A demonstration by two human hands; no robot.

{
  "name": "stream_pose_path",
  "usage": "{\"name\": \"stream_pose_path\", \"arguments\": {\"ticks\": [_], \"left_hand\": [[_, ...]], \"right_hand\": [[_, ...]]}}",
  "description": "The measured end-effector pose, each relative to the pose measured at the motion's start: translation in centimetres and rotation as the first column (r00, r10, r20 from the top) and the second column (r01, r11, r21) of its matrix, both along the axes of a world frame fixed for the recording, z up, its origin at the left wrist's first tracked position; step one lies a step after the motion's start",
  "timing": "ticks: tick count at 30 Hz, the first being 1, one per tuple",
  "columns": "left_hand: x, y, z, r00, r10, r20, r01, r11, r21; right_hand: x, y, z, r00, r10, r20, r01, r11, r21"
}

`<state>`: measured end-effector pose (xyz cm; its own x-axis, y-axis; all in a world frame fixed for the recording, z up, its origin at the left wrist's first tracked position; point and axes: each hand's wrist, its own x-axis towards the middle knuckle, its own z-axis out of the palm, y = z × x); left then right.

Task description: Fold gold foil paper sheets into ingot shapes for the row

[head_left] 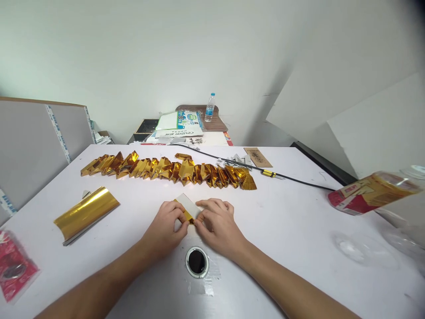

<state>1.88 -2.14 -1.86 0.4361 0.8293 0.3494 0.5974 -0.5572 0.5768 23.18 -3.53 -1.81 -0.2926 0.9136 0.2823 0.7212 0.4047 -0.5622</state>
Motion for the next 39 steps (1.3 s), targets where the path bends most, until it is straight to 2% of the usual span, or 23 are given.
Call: {"name": "stream_pose_path", "arguments": {"ticks": [4, 11, 14, 17, 21, 24, 29, 37, 39], "left_hand": [[0.5, 0.1, 0.0, 0.998, 0.059, -0.035, -0.057, 0.996, 0.064], [0.6, 0.2, 0.3, 0.994, 0.079, -0.072, -0.074, 0.995, 0.072], [0.6, 0.4, 0.2, 0.993, 0.081, -0.086, -0.076, 0.995, 0.066], [0.6, 0.7, 0.3, 0.992, 0.078, -0.103, -0.074, 0.996, 0.045], [0.4, 0.8, 0.5, 0.991, 0.062, -0.12, -0.06, 0.998, 0.018], [0.4, 0.8, 0.3, 0.993, 0.054, -0.109, -0.052, 0.998, 0.025], [0.4, 0.4, 0.4, 0.995, 0.035, -0.09, -0.03, 0.998, 0.054], [-0.5, 0.3, 1.8, 0.965, -0.106, -0.238, 0.143, 0.979, 0.144], [-1.0, 0.4, 2.1, 0.942, -0.186, -0.281, 0.235, 0.96, 0.152]], "right_hand": [[-0.4, 0.2, -0.4, 0.999, -0.028, 0.042, 0.024, 0.995, 0.096], [-0.3, 0.5, -0.5, 0.989, -0.017, 0.149, -0.01, 0.984, 0.18], [-0.1, 0.5, -0.4, 0.983, 0.069, 0.167, -0.108, 0.967, 0.231], [0.1, 0.2, -0.3, 0.965, 0.189, 0.184, -0.239, 0.92, 0.309], [0.2, -0.3, -0.2, 0.955, 0.204, 0.217, -0.274, 0.887, 0.372], [0.5, -0.5, -0.1, 0.946, 0.221, 0.239, -0.294, 0.895, 0.336], [0.8, -0.9, 0.2, 0.935, 0.238, 0.264, -0.29, 0.94, 0.178], [1.0, -1.1, 0.9, 0.929, 0.198, 0.311, -0.239, 0.966, 0.098], [1.4, -1.0, 1.2, 0.937, 0.198, 0.288, -0.22, 0.974, 0.048]]}}
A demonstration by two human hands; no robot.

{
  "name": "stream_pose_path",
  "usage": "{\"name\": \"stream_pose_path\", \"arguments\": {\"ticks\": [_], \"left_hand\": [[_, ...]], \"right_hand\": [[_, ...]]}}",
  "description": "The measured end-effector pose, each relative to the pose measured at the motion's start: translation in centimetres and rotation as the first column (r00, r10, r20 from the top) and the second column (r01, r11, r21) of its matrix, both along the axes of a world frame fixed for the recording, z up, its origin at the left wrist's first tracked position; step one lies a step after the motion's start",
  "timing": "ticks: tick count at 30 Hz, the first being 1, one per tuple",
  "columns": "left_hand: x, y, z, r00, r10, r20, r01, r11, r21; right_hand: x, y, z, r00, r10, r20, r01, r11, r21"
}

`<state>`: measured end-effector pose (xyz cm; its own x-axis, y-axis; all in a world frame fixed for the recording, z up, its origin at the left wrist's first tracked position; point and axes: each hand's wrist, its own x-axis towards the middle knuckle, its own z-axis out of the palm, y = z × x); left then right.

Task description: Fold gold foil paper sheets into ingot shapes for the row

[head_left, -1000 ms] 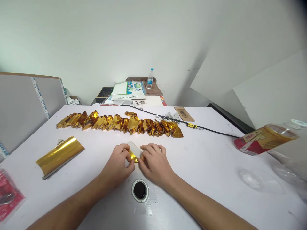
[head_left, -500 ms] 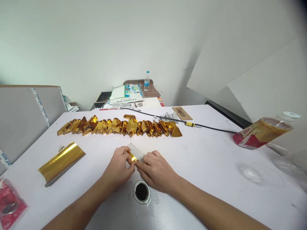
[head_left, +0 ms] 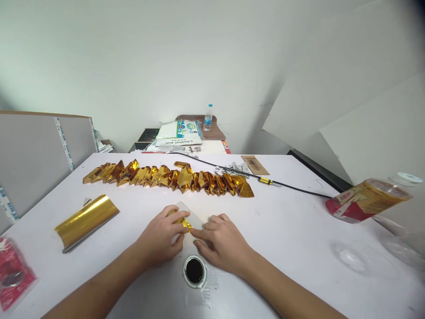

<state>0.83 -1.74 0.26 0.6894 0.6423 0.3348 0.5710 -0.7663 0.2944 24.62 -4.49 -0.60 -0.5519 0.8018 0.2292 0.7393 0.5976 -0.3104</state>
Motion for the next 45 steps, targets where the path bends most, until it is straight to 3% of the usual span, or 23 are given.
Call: {"name": "stream_pose_path", "arguments": {"ticks": [5, 11, 18, 28, 35, 41, 45], "left_hand": [[-1.2, 0.1, 0.4, 0.968, -0.233, -0.094, 0.237, 0.971, 0.038], [-1.1, -0.2, 0.3, 0.988, -0.151, -0.043, 0.15, 0.988, -0.045], [-0.8, -0.2, 0.9, 0.972, -0.23, -0.04, 0.227, 0.972, -0.066], [-0.5, -0.4, 0.3, 0.975, -0.202, -0.098, 0.198, 0.979, -0.052], [0.8, -1.4, -0.1, 0.988, -0.117, -0.101, 0.112, 0.992, -0.055], [0.0, -0.9, -0.1, 0.984, -0.139, -0.115, 0.128, 0.987, -0.093], [-0.2, -0.4, -0.6, 0.98, -0.138, -0.144, 0.127, 0.988, -0.085]], "right_hand": [[1.2, 0.7, 0.0, 0.998, -0.017, -0.055, 0.014, 0.998, -0.056], [2.0, 1.7, -0.7, 0.995, -0.033, -0.099, 0.033, 0.999, -0.003], [2.5, 2.0, -1.1, 0.992, 0.035, -0.118, -0.028, 0.998, 0.062], [2.6, 2.5, -0.6, 0.962, -0.016, -0.273, 0.049, 0.992, 0.114], [2.5, 2.1, -0.2, 0.974, 0.142, -0.178, -0.13, 0.988, 0.078], [2.2, 1.7, -0.3, 0.981, 0.129, -0.143, -0.115, 0.989, 0.096], [1.9, 1.4, -0.4, 0.993, 0.032, -0.115, -0.018, 0.992, 0.123]]}}
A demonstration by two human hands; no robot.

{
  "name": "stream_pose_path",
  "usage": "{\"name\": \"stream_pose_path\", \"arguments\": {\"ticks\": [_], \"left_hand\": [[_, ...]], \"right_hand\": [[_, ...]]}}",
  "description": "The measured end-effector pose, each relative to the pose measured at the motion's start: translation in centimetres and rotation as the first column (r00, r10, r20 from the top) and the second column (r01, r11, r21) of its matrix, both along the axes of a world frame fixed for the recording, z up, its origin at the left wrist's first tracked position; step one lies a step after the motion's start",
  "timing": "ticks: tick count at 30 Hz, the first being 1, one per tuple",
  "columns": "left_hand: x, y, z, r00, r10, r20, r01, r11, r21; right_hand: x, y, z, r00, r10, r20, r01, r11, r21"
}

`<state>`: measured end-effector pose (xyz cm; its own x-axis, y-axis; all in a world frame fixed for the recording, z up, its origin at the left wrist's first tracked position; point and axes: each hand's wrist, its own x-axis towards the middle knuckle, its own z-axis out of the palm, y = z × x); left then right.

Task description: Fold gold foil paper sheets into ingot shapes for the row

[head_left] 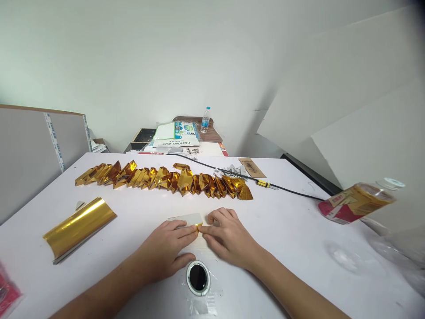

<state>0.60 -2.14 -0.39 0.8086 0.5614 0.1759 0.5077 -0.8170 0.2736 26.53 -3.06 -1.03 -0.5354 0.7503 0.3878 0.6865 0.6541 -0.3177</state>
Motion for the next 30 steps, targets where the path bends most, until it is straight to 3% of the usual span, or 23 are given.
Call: {"name": "stream_pose_path", "arguments": {"ticks": [10, 13, 18, 30], "left_hand": [[0.4, 0.4, 0.7, 1.0, -0.02, -0.008, 0.02, 0.999, -0.025], [0.8, 0.3, 0.7, 1.0, 0.001, -0.004, -0.001, 1.0, -0.007], [0.8, 0.2, 0.6, 1.0, 0.009, 0.006, -0.009, 1.0, -0.004], [0.6, -0.2, 1.0, 0.999, 0.015, -0.045, -0.015, 1.0, 0.0]], "right_hand": [[-0.1, 0.9, 0.2, 0.983, -0.18, 0.02, 0.18, 0.984, 0.011], [0.2, 1.1, 0.1, 0.986, -0.164, 0.004, 0.164, 0.986, 0.035], [0.8, 1.1, -0.3, 1.0, 0.022, 0.009, -0.02, 0.993, -0.114], [0.8, 1.4, -0.2, 0.986, -0.156, 0.063, 0.16, 0.986, -0.054]]}}
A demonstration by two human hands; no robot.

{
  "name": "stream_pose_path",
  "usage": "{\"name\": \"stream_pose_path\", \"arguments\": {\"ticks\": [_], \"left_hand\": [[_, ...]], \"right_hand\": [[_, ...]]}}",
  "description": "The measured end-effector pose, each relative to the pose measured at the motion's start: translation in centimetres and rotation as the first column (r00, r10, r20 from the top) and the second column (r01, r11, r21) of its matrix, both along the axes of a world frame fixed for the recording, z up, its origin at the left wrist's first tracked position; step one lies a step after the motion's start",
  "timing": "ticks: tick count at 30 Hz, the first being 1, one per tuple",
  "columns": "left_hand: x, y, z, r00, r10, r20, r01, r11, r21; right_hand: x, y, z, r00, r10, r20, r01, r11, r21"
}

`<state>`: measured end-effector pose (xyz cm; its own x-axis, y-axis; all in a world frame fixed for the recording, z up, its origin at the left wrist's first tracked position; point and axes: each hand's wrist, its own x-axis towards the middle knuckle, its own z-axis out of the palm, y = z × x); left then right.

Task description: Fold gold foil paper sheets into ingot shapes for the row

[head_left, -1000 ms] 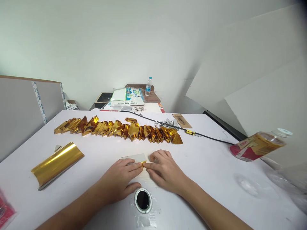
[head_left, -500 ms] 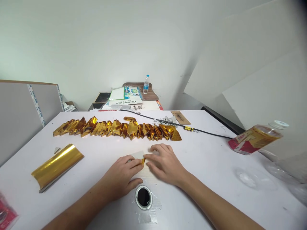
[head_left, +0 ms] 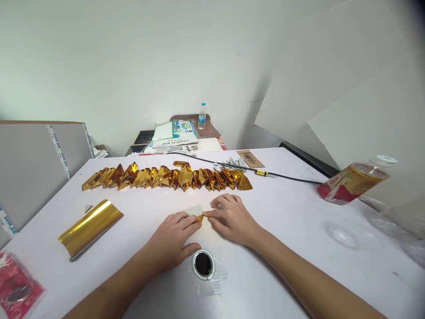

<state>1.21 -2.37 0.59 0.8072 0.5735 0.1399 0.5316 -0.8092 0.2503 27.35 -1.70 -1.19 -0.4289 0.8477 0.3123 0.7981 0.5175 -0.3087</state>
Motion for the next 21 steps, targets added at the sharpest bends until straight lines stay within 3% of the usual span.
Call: {"name": "stream_pose_path", "arguments": {"ticks": [3, 5, 8, 11, 17, 21], "left_hand": [[0.3, 0.2, -0.3, 0.997, 0.049, 0.057, -0.052, 0.998, 0.041], [0.7, 0.6, -0.5, 0.99, 0.095, 0.107, -0.1, 0.994, 0.044], [1.0, 1.3, -0.5, 0.976, 0.104, 0.189, -0.099, 0.994, -0.036], [0.8, 1.6, -0.5, 0.965, 0.094, 0.243, -0.073, 0.993, -0.093], [0.0, 1.3, -0.3, 0.985, 0.122, 0.123, -0.111, 0.989, -0.096], [0.1, 1.1, 0.0, 0.985, 0.161, 0.067, -0.155, 0.985, -0.079]], "right_hand": [[-0.1, 0.0, -0.1, 0.999, -0.023, -0.046, 0.024, 1.0, 0.012], [-0.4, 0.0, 0.0, 0.998, 0.039, -0.052, -0.04, 0.999, -0.021], [-1.0, -0.2, 0.3, 0.984, 0.176, -0.029, -0.179, 0.977, -0.118], [-1.4, -0.2, 0.5, 0.981, 0.196, 0.002, -0.194, 0.971, -0.139], [-1.0, 0.1, 0.4, 0.988, 0.136, 0.069, -0.132, 0.989, -0.058], [-0.8, 0.2, 0.3, 0.977, 0.205, 0.065, -0.205, 0.979, 0.0]]}}
